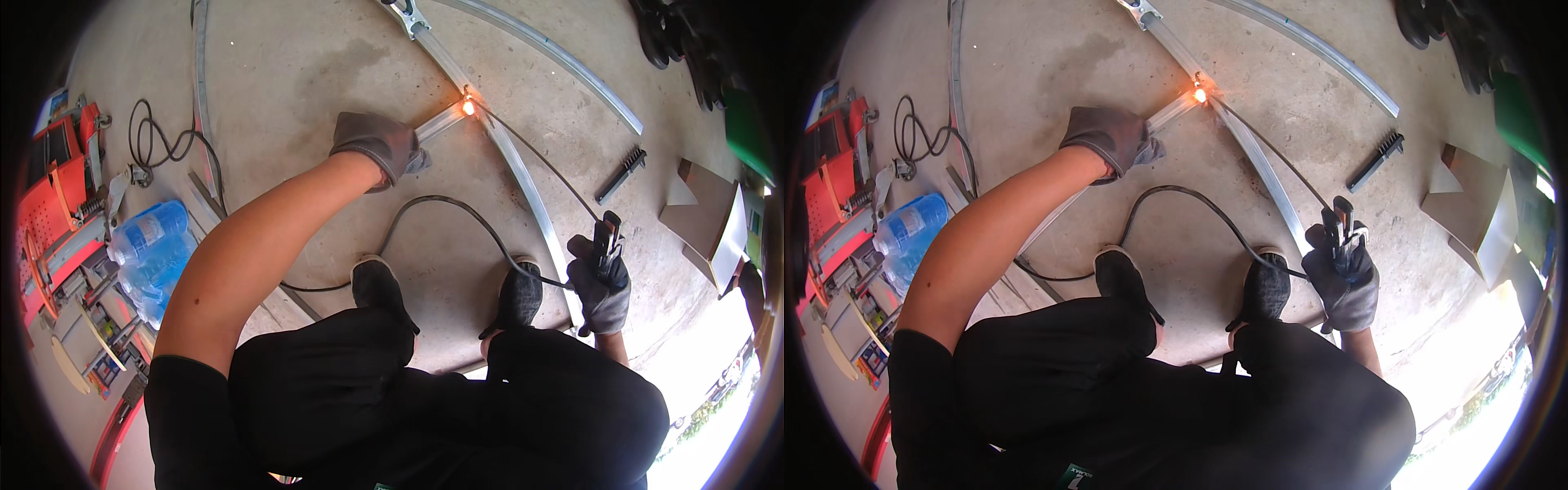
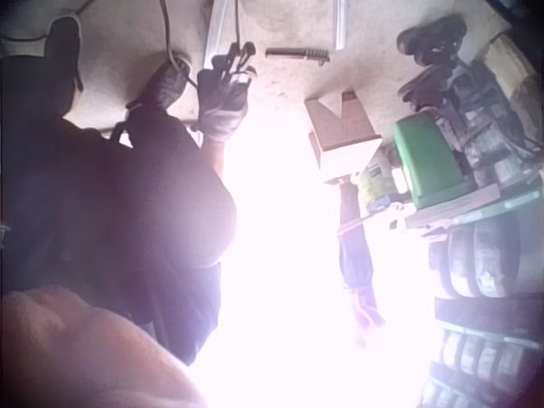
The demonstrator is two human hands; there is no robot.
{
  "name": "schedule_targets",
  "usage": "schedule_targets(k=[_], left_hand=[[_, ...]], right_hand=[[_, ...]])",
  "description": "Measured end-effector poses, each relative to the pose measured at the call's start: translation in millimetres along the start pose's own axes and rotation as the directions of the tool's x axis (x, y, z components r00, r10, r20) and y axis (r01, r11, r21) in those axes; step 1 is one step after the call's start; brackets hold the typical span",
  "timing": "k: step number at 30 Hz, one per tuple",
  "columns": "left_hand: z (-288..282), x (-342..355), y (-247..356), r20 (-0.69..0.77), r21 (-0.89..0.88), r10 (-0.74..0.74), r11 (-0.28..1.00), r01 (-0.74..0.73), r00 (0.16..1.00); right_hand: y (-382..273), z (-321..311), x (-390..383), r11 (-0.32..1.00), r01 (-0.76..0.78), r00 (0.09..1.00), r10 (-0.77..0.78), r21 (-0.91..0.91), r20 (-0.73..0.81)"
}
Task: The person welds a metal frame on the floor using a welding torch, creating bright sparks. They then use a wire brush to clean the welds and reposition the frame to continue welding other joints.
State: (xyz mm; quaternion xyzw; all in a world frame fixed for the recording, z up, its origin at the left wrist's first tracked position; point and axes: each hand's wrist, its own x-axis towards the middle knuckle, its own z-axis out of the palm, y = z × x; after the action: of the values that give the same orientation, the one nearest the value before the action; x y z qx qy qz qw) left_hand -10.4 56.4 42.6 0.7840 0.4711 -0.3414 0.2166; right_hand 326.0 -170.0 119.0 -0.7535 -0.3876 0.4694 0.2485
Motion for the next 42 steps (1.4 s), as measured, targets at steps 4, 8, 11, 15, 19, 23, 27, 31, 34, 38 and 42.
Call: schedule_targets(k=[4, 8, 11, 15, 19, 23, 27, 31, 34, 38, 42], left_hand=[[-5, -3, 2, 0.001, -0.019, -0.005, 1.000, 0.005, 1.000], [-4, -2, 2, -0.001, -0.042, -0.009, 0.999, 0.008, 1.000], [-3, -1, 2, -0.002, -0.047, -0.006, 0.999, 0.006, 1.000], [-1, 0, 2, -0.002, -0.037, -0.021, 0.999, 0.021, 1.000], [-4, -3, 2, 0.007, -0.008, -0.002, 1.000, 0.002, 1.000], [-13, -5, 5, 0.013, -0.036, 0.026, 0.999, -0.026, 1.000], [-5, -5, 4, -0.040, -0.018, 0.006, 1.000, -0.007, 0.999], [3, 2, 1, -0.002, 0.048, 0.003, 0.999, -0.003, 1.000], [6, 4, 0, -0.001, 0.093, 0.002, 0.996, -0.002, 1.000], [0, 2, 2, 0.015, -0.043, 0.003, 0.999, -0.002, 1.000], [-5, -2, 4, 0.023, 0.008, -0.009, 1.000, 0.009, 1.000]], right_hand=[[-4, 1, -1, 0.999, -0.024, 1.000, 0.024, 0.041, -0.009], [-5, 4, -2, 0.982, -0.131, 0.991, 0.134, 0.138, -0.008], [-2, 3, -2, 0.988, -0.130, 0.991, 0.130, 0.090, -0.004], [-6, 5, -1, 0.990, -0.122, 0.992, 0.123, 0.071, -0.009], [-2, 3, 1, 0.985, -0.149, 0.989, 0.148, 0.081, 0.016], [11, 1, 2, 0.998, 0.049, 0.999, -0.049, 0.027, 0.010], [1, 3, -3, 0.997, -0.081, 0.996, 0.081, 0.013, -0.020], [-2, -7, -7, 0.992, -0.129, 0.990, 0.129, -0.008, 0.049], [-3, -6, -7, 0.986, -0.156, 0.988, 0.156, 0.066, 0.013], [-4, 3, -5, 0.983, -0.112, 0.993, 0.117, 0.143, -0.023], [-12, 4, -2, 0.973, -0.191, 0.981, 0.193, 0.127, -0.001]])
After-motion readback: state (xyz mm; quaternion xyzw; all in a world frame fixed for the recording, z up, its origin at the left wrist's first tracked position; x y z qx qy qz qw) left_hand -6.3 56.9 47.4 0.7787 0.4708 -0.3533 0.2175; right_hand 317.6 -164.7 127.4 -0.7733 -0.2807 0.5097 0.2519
